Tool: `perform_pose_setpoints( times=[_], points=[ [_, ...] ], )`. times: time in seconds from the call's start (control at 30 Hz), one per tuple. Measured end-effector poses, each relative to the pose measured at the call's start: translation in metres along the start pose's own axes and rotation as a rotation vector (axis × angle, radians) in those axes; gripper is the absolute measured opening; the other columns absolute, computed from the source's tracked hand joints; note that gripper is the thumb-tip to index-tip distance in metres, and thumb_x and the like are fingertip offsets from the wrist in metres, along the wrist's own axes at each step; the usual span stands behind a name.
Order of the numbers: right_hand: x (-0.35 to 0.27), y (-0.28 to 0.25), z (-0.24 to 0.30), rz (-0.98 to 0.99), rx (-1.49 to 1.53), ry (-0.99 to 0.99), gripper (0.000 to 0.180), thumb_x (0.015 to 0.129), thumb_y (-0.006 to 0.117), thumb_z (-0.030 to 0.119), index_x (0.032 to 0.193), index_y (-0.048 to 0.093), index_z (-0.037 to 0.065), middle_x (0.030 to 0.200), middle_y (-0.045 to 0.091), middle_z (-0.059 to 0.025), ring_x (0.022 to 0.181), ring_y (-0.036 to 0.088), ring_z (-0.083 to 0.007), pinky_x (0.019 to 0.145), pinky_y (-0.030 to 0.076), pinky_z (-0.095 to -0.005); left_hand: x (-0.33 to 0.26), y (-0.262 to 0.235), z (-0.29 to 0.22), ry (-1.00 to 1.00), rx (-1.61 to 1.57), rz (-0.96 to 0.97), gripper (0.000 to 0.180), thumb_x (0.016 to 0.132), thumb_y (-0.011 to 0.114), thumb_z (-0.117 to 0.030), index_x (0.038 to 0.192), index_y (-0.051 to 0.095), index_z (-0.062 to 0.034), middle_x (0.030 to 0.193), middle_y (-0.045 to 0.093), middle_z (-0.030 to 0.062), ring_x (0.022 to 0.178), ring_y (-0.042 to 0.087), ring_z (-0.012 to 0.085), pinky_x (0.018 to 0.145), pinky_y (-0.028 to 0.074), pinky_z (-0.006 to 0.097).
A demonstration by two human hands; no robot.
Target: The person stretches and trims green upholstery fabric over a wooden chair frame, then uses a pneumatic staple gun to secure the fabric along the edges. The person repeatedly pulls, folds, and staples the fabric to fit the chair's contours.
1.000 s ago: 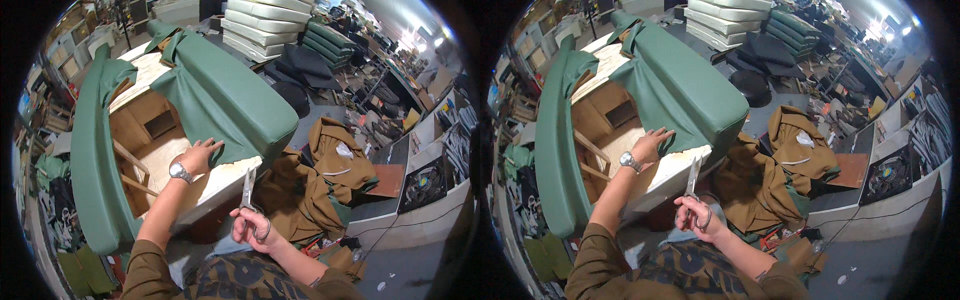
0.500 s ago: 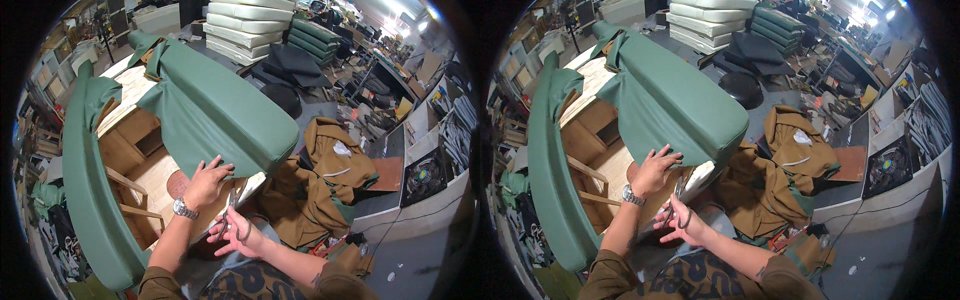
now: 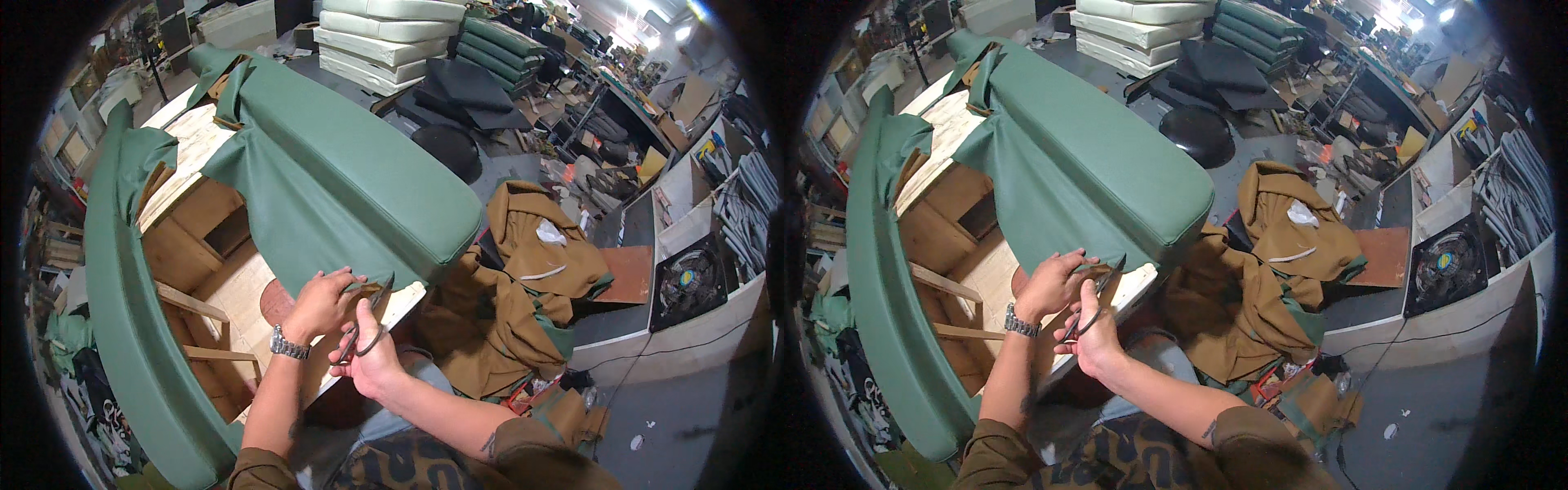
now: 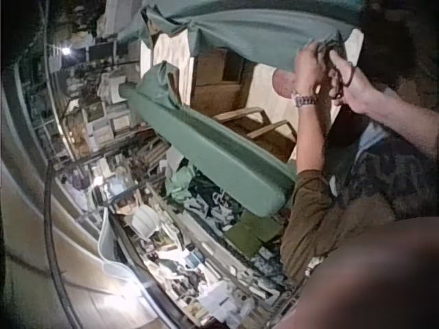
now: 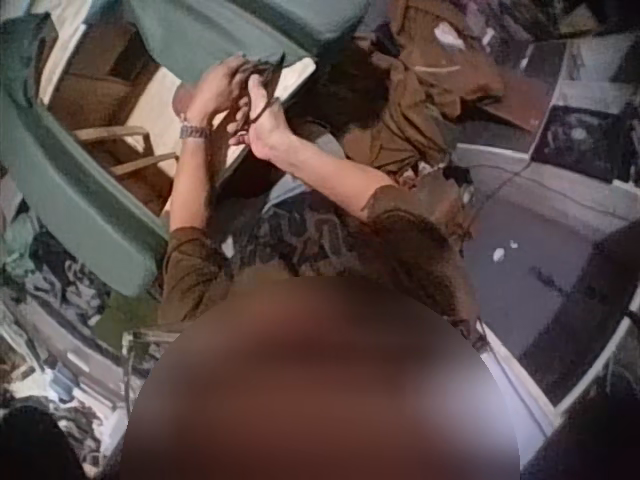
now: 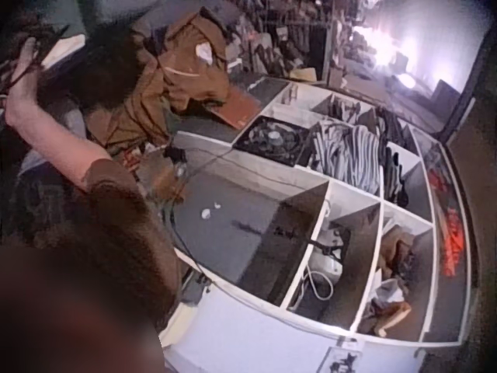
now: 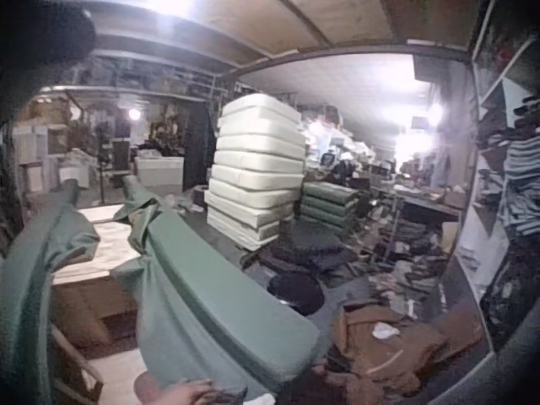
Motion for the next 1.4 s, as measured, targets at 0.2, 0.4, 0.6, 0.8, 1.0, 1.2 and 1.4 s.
perform_pose_setpoints(
  times=[0.2, 0.4, 0.6, 0.8, 1.0, 1.2, 1.4],
  points=[
    [0.002, 0.007, -0.002, -0.024, -0.003, -0.11, 0.062, 0.098, 0.057, 0.066, 0.106, 0.054, 0.005, 0.065, 0.05, -0.002, 0.054, 0.06, -0.019, 0.043, 0.048, -0.0356, -0.003, -0.013, 0.002, 0.004, -0.063, -0.064, 0.032, 0.102, 0.057, -0.024, 0.128, 0.071, -0.0132, 0.139, 0.062, 0.0221, 0.114, 0.064, 0.0434, 0.111, 0.042, 0.05],
    [0.002, 0.002, 0.003, 0.011, -0.001, -0.13, 0.062, 0.1, 0.056, 0.063, 0.106, 0.054, 0.002, 0.069, 0.049, -0.0006, 0.054, 0.059, -0.0138, 0.039, 0.044, -0.0306, -0.005, -0.016, 0.007, -0.001, -0.142, -0.102, 0.032, 0.101, 0.058, -0.023, 0.129, 0.069, -0.0089, 0.123, 0.068, 0.0241, 0.105, 0.067, 0.0448, 0.093, 0.053, 0.046],
    [-0.009, -0.035, 0.011, 0.078, -0.186, -0.024, 0.048, 0.101, 0.062, 0.053, 0.102, 0.057, 0.005, 0.059, 0.043, 0.0015, 0.046, 0.043, -0.0142, 0.044, 0.033, -0.0328, -0.002, -0.016, 0.013, -0.019, -0.117, -0.184, 0.026, 0.101, 0.059, -0.02, 0.118, 0.07, -0.0036, 0.102, 0.072, 0.0246, 0.098, 0.067, 0.0443, 0.086, 0.053, 0.048],
    [-0.043, -0.106, 0.077, 0.146, -1.057, -0.1, 0.055, 0.101, 0.067, 0.042, 0.134, 0.057, -0.001, 0.074, 0.054, 0.0026, 0.06, 0.05, -0.0064, 0.05, 0.042, -0.0257, 0.017, -0.011, -0.018, 0.128, 0.056, -0.422, 0.026, 0.097, 0.061, -0.015, 0.121, 0.07, -0.0075, 0.105, 0.073, 0.0218, 0.104, 0.067, 0.0416, 0.088, 0.053, 0.048],
    [-0.058, -0.087, 0.112, 0.45, -1.17, -0.118, 0.061, 0.102, 0.068, 0.031, 0.155, 0.044, 0.013, 0.078, 0.05, 0.0065, 0.063, 0.046, -0.0064, 0.056, 0.043, -0.0247, 0.015, -0.008, -0.012, 0.084, 0.03, -0.311, 0.085, 0.08, 0.084, -0.051, 0.143, 0.054, -0.0034, 0.104, 0.071, 0.0274, 0.1, 0.069, 0.0439, 0.088, 0.054, 0.048],
    [-0.043, -0.082, 0.12, 0.389, -1.11, 0.124, 0.043, 0.106, 0.056, 0.049, 0.118, 0.055, 0.009, 0.078, 0.056, -0.0025, 0.065, 0.061, -0.0116, 0.06, 0.058, -0.0318, 0.019, -0.006, -0.005, -0.017, 0.034, -0.239, 0.059, 0.082, 0.082, -0.031, 0.133, 0.067, -0.005, 0.116, 0.07, 0.0205, 0.107, 0.067, 0.0415, 0.09, 0.054, 0.044],
    [-0.035, -0.075, 0.128, 0.354, -1.084, 0.205, 0.051, 0.104, 0.054, 0.056, 0.117, 0.054, 0.007, 0.077, 0.057, -0.0035, 0.063, 0.062, -0.0126, 0.058, 0.061, -0.0352, 0.011, -0.001, -0.019, 0.138, 0.377, -0.346, 0.052, 0.08, 0.061, 0.002, 0.13, 0.071, -0.0097, 0.154, 0.052, 0.0143, 0.143, 0.047, 0.0349, 0.117, 0.042, 0.039]
  ],
)
Point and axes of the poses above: each hand's wrist, its own x-axis towards the middle knuckle, its own y-axis out of the palm, z = x × y, the point moved 9 cm from there along x, towards the middle knuckle
